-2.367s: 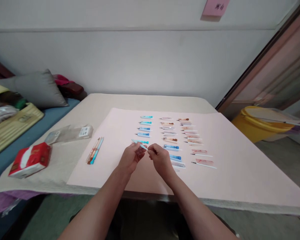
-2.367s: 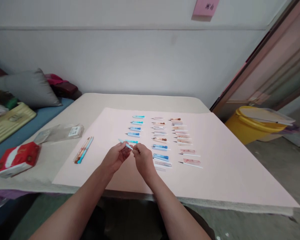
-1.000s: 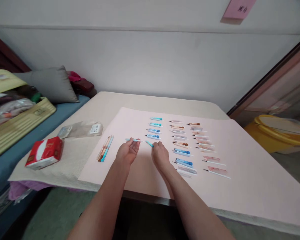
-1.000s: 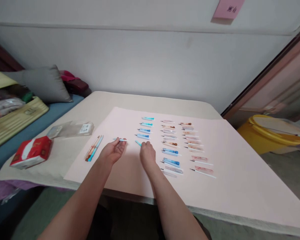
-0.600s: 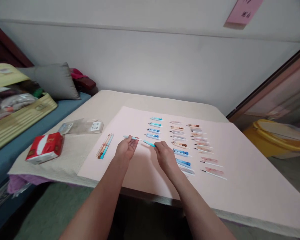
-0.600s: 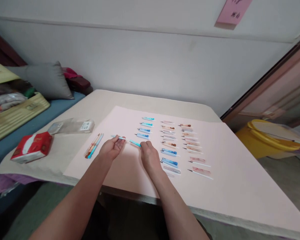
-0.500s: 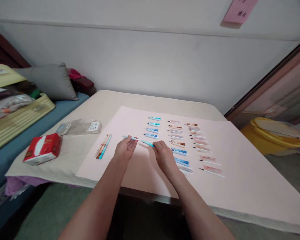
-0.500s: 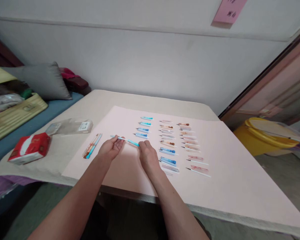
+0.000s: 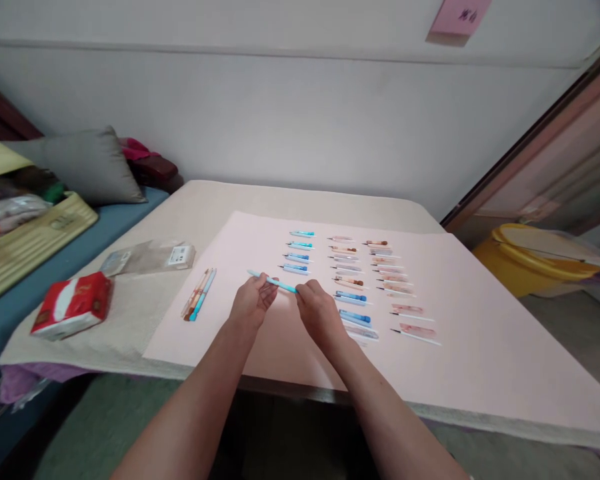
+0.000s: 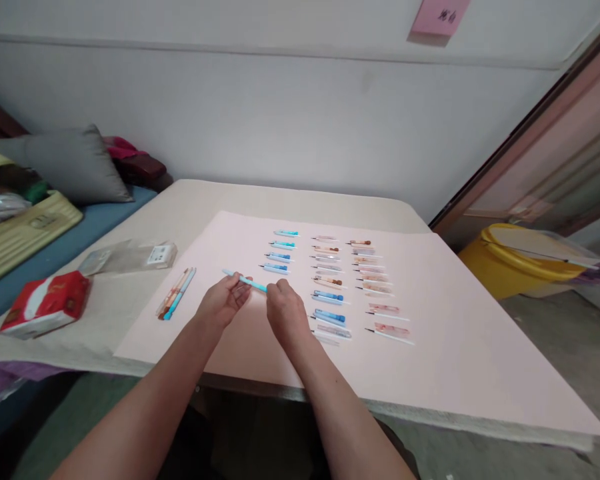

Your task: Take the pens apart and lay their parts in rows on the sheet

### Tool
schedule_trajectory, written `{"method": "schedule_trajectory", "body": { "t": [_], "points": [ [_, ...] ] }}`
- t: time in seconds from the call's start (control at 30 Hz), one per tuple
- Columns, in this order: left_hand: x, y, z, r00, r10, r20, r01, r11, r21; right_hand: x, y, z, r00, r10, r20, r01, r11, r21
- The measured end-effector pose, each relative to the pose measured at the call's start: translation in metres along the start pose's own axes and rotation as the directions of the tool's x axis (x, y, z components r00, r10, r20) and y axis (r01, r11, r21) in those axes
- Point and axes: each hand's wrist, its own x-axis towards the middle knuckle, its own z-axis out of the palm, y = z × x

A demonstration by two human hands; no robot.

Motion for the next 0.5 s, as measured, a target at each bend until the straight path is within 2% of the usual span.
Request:
{"method": "schedule_trajectory", "body": {
  "t": [0.17,0.27,0.4,0.5],
  "points": [
    [-0.0027,-0.0004,0.0013,1.000,0.009,0.003,-0.009,1.000,0.003,-0.0009,-0.0008,-0.0011,1.000,-0.003,0.008,0.003,1.000,0.003],
    [-0.0039,-0.0009,0.0017,0.999,0.030,0.021,-0.030,0.999,0.018,-0.0010,-0.0012,-0.0028,1.000,0.000,-0.002,0.000,0.998,0.060],
    [-0.0061,-0.0023,0.0019,0.996,0.077,0.044,-0.079,0.996,0.045,0.0012,-0.0004,-0.0053,0.998,0.053,-0.023,-0.046,0.969,0.242],
    [-0.0060,-0.0016,0.0009,0.993,0.081,0.086,-0.086,0.994,0.061,0.0034,0.0026,-0.0037,0.986,0.151,0.067,-0.165,0.872,0.461]
  ]
}}
